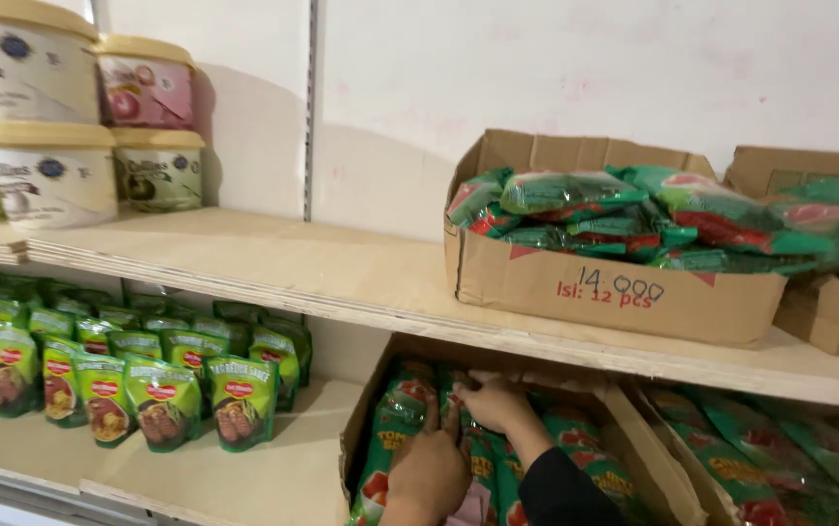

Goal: The recorder is wiping pouches of tomato and barbecue sauce with a cloth and organizing them on grocery shelves and in a plastic basket.

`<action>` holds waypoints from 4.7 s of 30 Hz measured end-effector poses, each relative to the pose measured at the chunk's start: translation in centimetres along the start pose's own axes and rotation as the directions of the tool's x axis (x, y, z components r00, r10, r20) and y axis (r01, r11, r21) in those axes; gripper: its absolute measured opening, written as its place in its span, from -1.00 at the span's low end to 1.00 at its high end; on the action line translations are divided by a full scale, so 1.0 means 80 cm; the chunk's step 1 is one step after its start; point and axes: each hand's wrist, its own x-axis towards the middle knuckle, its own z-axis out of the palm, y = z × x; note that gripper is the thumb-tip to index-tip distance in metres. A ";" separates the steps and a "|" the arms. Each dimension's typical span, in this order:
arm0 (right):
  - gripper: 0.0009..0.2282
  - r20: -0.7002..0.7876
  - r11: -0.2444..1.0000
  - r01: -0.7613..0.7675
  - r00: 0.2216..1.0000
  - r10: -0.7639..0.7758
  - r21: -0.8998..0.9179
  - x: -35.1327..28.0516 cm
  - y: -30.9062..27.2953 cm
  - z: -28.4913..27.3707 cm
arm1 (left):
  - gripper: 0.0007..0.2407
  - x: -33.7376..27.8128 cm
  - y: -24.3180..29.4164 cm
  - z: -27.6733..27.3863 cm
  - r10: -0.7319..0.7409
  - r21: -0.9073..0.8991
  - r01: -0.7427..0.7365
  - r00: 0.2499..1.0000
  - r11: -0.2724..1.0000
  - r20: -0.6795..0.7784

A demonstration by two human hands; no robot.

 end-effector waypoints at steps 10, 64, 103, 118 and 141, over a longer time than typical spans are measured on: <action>-0.46 -0.137 0.986 -0.012 0.990 -0.011 -0.166 -0.026 -0.002 0.016 | -0.48 -0.023 0.008 -0.015 0.024 -0.108 -0.037 0.992 0.993 -0.126; -0.41 0.432 0.986 -0.104 0.901 0.039 0.127 -0.502 0.146 0.206 | -0.80 -0.354 -0.100 0.334 -0.515 -0.946 0.246 0.794 -0.212 0.323; -0.70 0.087 0.910 -0.328 0.929 0.359 -0.253 -0.388 0.257 0.285 | 0.09 -0.474 -0.189 0.492 -0.986 0.344 0.929 0.163 0.141 -0.037; -0.69 0.174 0.887 -0.246 0.927 0.333 -0.390 -0.450 0.175 0.215 | 0.17 -0.437 -0.147 0.312 -0.644 0.098 0.862 0.291 0.497 0.707; -0.75 0.082 0.960 -0.228 0.973 0.218 0.163 -0.557 0.007 0.030 | -0.67 -0.354 -0.083 0.213 0.211 -0.591 0.568 0.799 -0.572 0.563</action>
